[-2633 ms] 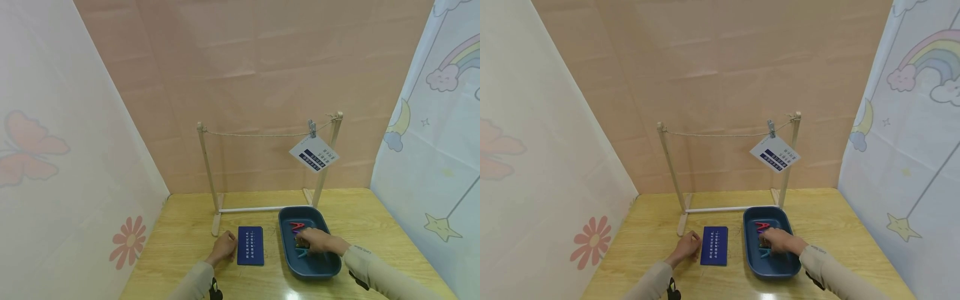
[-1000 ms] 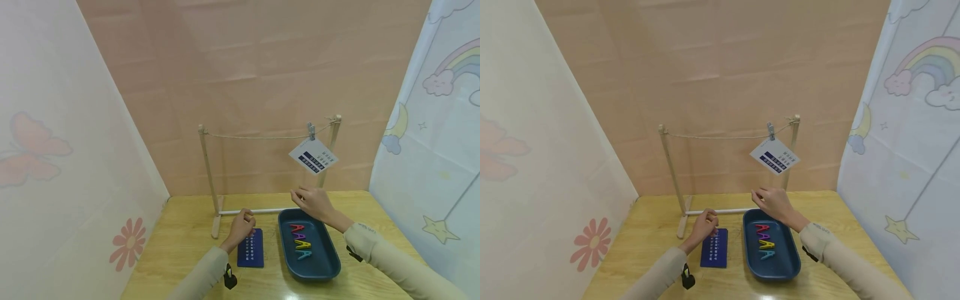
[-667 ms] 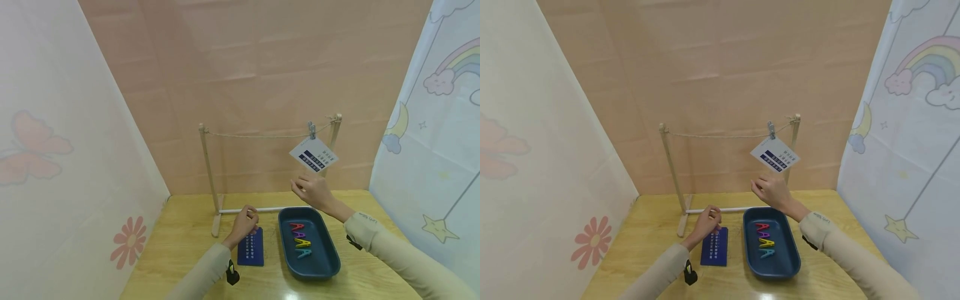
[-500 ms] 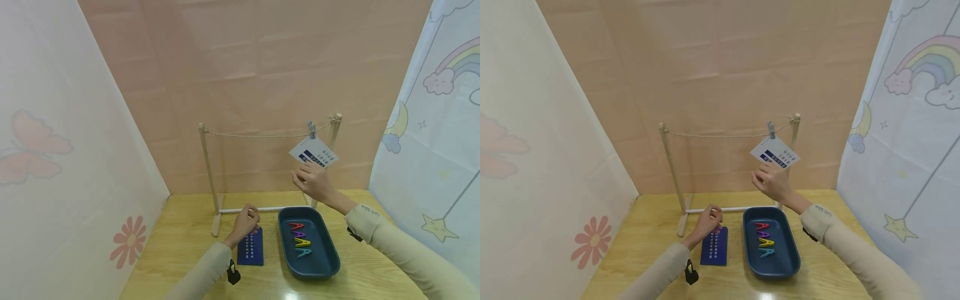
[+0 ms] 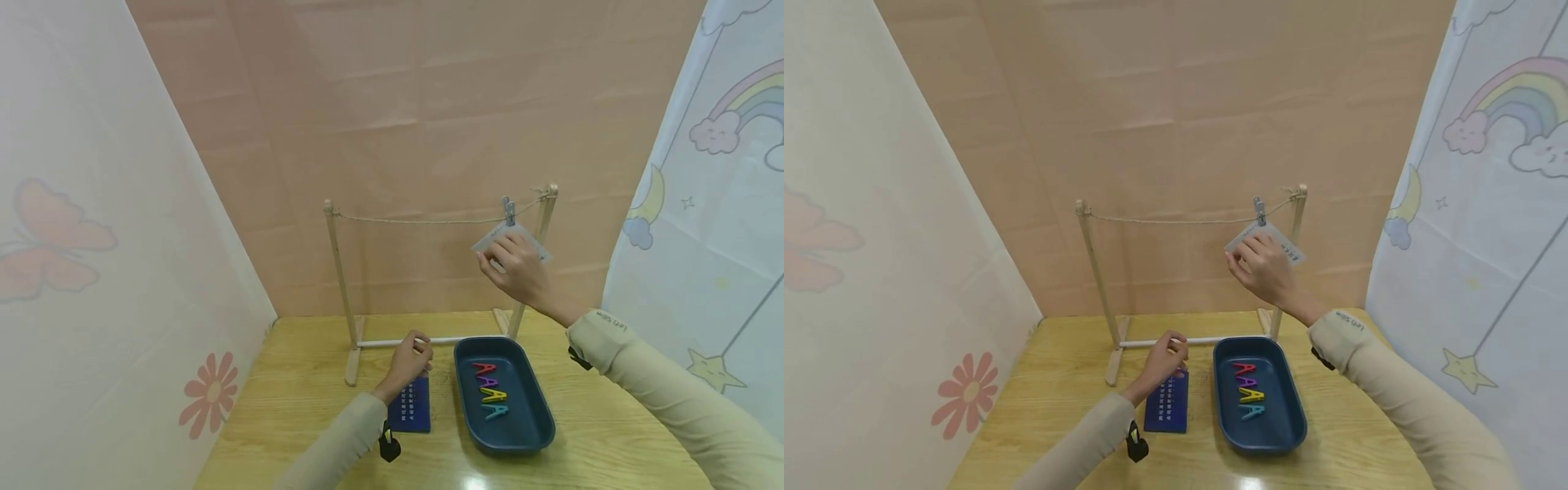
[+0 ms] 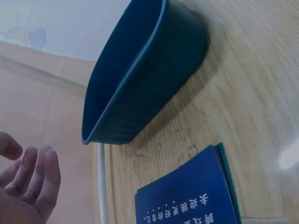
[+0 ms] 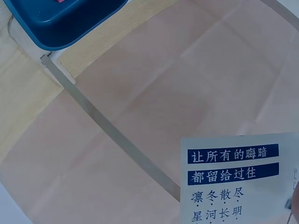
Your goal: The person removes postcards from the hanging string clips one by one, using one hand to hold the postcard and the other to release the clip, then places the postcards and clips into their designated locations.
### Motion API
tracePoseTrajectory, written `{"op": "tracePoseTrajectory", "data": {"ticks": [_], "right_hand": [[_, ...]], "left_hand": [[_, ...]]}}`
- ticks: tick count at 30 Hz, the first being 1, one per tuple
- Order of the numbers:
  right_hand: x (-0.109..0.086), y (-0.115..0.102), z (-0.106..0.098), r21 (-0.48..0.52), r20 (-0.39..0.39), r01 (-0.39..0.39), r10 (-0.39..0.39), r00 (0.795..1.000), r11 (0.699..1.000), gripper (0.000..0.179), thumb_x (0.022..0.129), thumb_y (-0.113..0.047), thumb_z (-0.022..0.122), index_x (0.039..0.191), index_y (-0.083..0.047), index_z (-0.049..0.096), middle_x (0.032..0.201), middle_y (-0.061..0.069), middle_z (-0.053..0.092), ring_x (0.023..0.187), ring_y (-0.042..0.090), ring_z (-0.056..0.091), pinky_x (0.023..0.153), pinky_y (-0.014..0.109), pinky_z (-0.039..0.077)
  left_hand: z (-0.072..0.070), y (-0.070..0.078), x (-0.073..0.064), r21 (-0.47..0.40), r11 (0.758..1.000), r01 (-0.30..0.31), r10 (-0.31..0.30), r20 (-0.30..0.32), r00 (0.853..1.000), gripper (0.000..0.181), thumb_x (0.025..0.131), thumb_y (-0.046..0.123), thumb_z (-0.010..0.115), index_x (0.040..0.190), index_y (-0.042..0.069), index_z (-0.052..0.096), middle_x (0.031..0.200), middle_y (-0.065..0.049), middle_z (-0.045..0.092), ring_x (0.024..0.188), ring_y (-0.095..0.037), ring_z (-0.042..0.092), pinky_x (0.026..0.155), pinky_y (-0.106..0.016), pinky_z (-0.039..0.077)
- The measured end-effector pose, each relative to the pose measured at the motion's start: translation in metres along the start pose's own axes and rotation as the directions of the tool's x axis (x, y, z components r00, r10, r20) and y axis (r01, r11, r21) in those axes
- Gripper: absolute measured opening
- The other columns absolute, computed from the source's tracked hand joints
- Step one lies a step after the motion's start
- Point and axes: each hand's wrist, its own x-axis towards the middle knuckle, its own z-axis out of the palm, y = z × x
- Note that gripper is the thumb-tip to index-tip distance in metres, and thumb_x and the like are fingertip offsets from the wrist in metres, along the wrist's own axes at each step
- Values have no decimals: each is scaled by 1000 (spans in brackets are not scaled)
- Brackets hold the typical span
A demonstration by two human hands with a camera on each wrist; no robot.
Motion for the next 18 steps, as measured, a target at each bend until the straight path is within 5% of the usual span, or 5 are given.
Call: {"op": "tracePoseTrajectory", "data": {"ticks": [7, 13, 18], "right_hand": [[11, 4, 1, 3, -11, -12, 12, 1000, 1000, 24, 98, -19, 62, 85, 1, 65, 83, 15, 61, 72, 33, 50, 65, 45, 39], [26, 11, -4, -20, -5, -23, 22, 1000, 1000, 20, 96, -15, 64, 97, 4, 65, 87, 18, 60, 76, 37, 49, 70, 48, 40], [40, 21, -13, -75, -17, -28, 26, 1000, 997, 16, 89, -9, 66, 98, 4, 66, 93, 20, 62, 82, 40, 51, 73, 49, 42]], "left_hand": [[4, 6, 4, -12, 999, -40, 39, -47, 998, 12, 100, 10, 56, 111, 6, 58, 84, -9, 63, 60, -22, 66, 53, -41, 59], [9, 9, 4, -29, 997, -73, 71, -62, 996, 14, 101, 14, 55, 110, 4, 58, 84, -17, 65, 54, -13, 63, 54, -45, 59], [12, 13, 5, -55, 994, -91, 88, -44, 995, 16, 102, 17, 54, 111, 4, 58, 84, -16, 65, 55, -10, 62, 52, -36, 58]]}}
